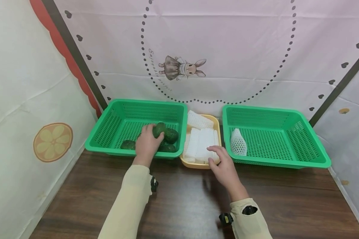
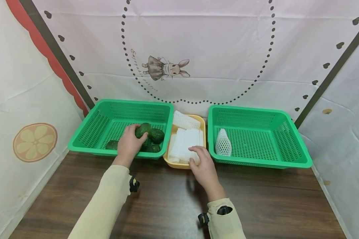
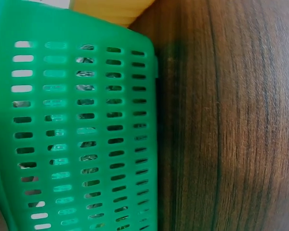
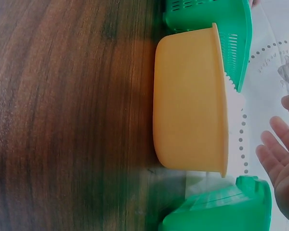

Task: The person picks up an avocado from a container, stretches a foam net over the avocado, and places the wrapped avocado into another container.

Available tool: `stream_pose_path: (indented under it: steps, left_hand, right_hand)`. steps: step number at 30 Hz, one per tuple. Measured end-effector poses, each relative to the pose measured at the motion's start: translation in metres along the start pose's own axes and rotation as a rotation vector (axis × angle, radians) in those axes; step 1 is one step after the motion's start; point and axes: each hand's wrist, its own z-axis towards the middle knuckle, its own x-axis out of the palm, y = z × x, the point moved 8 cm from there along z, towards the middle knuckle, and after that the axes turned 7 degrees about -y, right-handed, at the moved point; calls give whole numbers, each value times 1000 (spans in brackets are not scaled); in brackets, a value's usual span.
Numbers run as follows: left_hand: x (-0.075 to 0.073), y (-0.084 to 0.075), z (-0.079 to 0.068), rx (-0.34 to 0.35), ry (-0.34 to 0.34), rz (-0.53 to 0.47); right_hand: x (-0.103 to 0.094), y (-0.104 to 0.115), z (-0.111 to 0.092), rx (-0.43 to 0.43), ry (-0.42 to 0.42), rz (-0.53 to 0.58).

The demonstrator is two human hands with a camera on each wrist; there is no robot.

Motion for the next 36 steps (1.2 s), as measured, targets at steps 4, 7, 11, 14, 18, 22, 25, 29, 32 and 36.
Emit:
stream_pose_path:
  steps: [4, 7, 11, 14, 18, 22, 25, 29, 32, 36]
  left_hand:
    - [-8, 0, -2, 18, -68, -119]
    - [-13, 0, -3, 14, -99, -181]
    - [-18, 0, -3, 4, -117, -229]
    - [-21, -3, -3, 3, -125, -252]
    - [-32, -10, -8, 7, -150, -288]
    - [-47, -22, -17, 36, -191, -335]
    - [-57, -32, -26, 69, -218, -364]
    - [-63, -42, -38, 116, -229, -412]
    - [-63, -47, -46, 133, -211, -447]
    - [-59, -51, -55, 134, -185, -471]
  right_hand:
    - [0, -1, 1, 8, 4, 0]
    - [-1, -1, 1, 21, 6, 4]
    - [-2, -2, 1, 35, 7, 12]
    - [-3, -3, 0, 34, 7, 14]
    - [-4, -4, 0, 29, 2, 15]
    - [-5, -5, -1, 30, -3, 7]
    - [-4, -6, -1, 38, -2, -1]
    - [-3, -7, -2, 48, 3, -2]
    - [-2, -9, -2, 52, 6, 0]
    - [-3, -10, -3, 53, 4, 0]
